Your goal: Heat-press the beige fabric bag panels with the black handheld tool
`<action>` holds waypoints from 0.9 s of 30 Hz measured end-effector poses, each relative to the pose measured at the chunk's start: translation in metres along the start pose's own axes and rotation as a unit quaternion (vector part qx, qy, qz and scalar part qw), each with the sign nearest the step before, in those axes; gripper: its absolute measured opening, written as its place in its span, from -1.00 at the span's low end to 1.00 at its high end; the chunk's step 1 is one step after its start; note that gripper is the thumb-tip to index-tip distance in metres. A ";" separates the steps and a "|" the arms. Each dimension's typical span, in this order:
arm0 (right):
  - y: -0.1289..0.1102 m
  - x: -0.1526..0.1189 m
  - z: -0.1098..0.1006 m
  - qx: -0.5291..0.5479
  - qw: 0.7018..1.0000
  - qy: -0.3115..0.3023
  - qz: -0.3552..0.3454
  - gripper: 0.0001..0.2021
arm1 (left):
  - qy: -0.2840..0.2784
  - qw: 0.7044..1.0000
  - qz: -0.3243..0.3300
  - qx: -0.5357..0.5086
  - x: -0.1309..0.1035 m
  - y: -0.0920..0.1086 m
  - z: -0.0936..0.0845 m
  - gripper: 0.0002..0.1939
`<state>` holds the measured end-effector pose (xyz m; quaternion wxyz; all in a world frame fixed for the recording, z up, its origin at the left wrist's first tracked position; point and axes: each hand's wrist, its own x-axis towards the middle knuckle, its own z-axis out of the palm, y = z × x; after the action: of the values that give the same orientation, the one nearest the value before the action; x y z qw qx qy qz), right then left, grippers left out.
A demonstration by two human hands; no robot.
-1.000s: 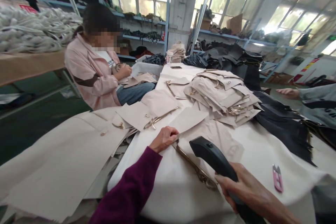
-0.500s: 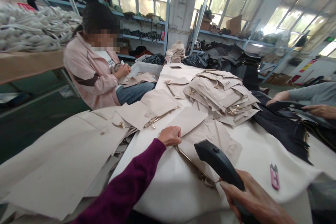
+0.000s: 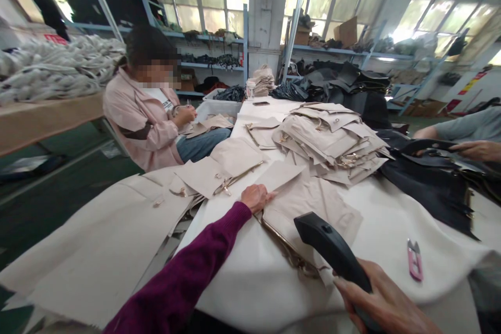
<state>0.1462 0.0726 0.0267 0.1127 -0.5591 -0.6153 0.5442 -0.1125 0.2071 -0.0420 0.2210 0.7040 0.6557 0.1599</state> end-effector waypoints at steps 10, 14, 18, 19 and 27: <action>-0.024 0.034 0.017 0.014 0.999 -0.037 -0.011 -0.86 | -0.065 0.967 0.068 -0.236 -0.016 -0.026 -0.011 -0.77; -0.030 0.054 0.029 -0.003 0.999 -0.042 -0.014 -0.86 | -0.111 0.928 0.070 -0.348 -0.013 -0.039 -0.007 -0.79; -0.044 0.068 0.038 -0.015 0.999 -0.048 -0.011 -0.84 | -0.147 0.885 0.071 -0.436 -0.010 -0.049 -0.007 -0.77; -0.048 0.072 0.040 -0.017 0.999 -0.045 -0.012 -0.84 | -0.153 0.876 0.071 -0.453 -0.009 -0.050 -0.007 -0.76; -0.062 0.065 0.030 -0.049 0.998 0.005 -0.028 -0.72 | -0.161 0.827 0.053 -0.536 -0.008 -0.053 -0.004 -0.72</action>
<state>0.0662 0.1226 0.0340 0.1033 -0.5488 -0.6565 0.5071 -0.1606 0.2022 -0.0661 0.6577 0.5241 0.3832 0.3820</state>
